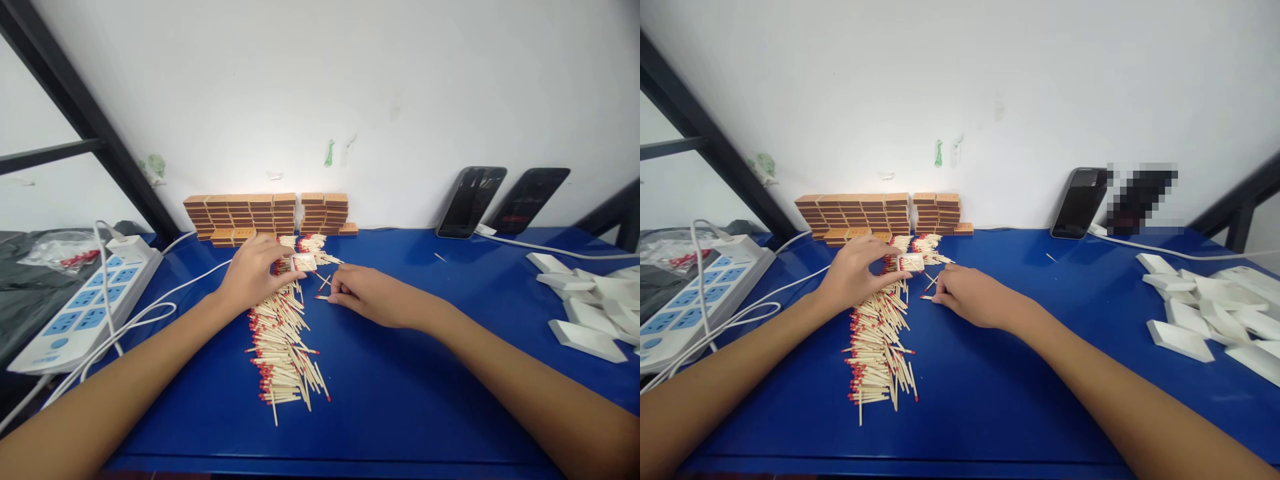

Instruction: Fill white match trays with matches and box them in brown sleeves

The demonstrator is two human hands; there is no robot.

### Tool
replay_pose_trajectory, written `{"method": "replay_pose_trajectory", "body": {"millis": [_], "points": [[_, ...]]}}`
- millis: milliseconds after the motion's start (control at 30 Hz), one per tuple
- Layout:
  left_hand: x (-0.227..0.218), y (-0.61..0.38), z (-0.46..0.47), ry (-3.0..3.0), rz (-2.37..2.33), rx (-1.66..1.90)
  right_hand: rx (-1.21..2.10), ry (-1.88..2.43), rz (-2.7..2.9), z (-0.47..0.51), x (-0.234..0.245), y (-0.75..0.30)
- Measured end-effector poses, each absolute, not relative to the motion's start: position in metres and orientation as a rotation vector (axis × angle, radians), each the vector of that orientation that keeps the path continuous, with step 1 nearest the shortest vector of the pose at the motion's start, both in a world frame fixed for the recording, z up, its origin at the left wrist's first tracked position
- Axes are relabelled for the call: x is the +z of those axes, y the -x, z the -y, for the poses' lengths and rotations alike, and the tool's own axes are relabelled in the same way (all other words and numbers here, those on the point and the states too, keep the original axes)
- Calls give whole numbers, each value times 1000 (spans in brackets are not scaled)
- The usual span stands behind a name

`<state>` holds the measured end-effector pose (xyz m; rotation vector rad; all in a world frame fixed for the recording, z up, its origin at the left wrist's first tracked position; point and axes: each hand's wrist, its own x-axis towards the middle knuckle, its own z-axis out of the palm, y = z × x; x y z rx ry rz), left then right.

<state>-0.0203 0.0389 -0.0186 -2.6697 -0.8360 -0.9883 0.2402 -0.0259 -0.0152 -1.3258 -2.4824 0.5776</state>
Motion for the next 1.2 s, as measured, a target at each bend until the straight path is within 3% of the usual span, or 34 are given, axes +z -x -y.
{"method": "replay_pose_trajectory", "body": {"millis": [133, 533, 900, 1200], "points": [[-19, 20, -38, 2724, 788, -968, 622, 1244, 2448, 23, -12, -243], [-16, 10, -26, 2876, 662, -1124, 230, 1264, 2296, 23, -13, -233], [-14, 10, -24, 2904, 777, -1159, 338, 1287, 2355, 21, 1, -241], [-13, 7, -20, 2978, 677, -1103, 181, 1325, 2305, 23, -10, -236]]}}
